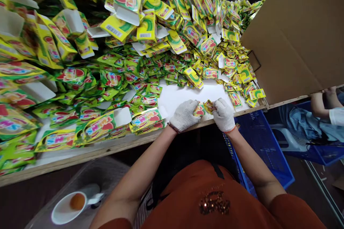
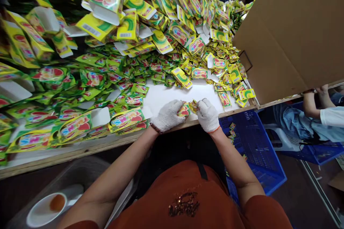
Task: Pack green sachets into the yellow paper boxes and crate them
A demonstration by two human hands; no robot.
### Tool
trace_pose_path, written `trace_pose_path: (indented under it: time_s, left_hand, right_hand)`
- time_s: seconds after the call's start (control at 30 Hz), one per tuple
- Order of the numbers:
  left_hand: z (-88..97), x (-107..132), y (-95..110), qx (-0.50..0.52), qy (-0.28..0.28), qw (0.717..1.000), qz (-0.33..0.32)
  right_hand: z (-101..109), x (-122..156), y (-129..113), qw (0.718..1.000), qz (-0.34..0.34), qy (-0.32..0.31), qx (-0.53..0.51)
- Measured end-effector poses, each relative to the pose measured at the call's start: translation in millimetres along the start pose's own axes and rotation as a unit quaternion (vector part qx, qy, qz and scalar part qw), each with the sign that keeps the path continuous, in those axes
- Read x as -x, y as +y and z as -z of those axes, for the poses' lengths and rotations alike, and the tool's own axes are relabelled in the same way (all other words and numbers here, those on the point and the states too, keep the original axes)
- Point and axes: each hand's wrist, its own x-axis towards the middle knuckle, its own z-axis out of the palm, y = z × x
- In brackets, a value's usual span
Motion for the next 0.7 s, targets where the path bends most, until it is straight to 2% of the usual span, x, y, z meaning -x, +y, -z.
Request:
trace_pose_path:
  time_s: [0.1,0.23,0.33,0.4,0.47,0.5,0.57,0.7]
  left_hand:
    - [-0.2,0.5,-0.7,-0.019,0.002,1.0,0.003]
    - [0.9,0.1,-2.1,-0.032,-0.004,0.999,-0.005]
    - [1.6,-1.1,-2.2,-0.034,0.003,0.999,-0.012]
    - [2.3,-2.1,-1.7,-0.035,-0.006,0.999,-0.038]
    - [3.3,-3.0,-1.0,-0.032,-0.018,0.997,-0.068]
    - [3.6,-3.3,-0.9,-0.029,-0.021,0.996,-0.079]
    - [3.2,-3.4,-1.1,-0.02,-0.018,0.996,-0.085]
    - [-2.4,-2.3,-3.7,-0.007,-0.013,0.997,-0.074]
  right_hand:
    - [-7.2,2.9,-3.2,0.997,0.0,-0.008,-0.08]
    - [-8.7,1.8,1.7,0.972,-0.128,-0.027,-0.195]
    - [-5.3,1.7,8.8,0.932,-0.21,-0.109,-0.275]
    - [-2.9,1.2,13.1,0.902,-0.245,-0.168,-0.313]
    - [-0.8,-1.2,16.3,0.887,-0.27,-0.198,-0.319]
    - [0.0,-3.4,17.3,0.887,-0.274,-0.205,-0.31]
    - [1.1,-9.7,17.1,0.904,-0.256,-0.21,-0.269]
    - [1.2,-24.7,8.5,0.955,-0.127,-0.212,-0.163]
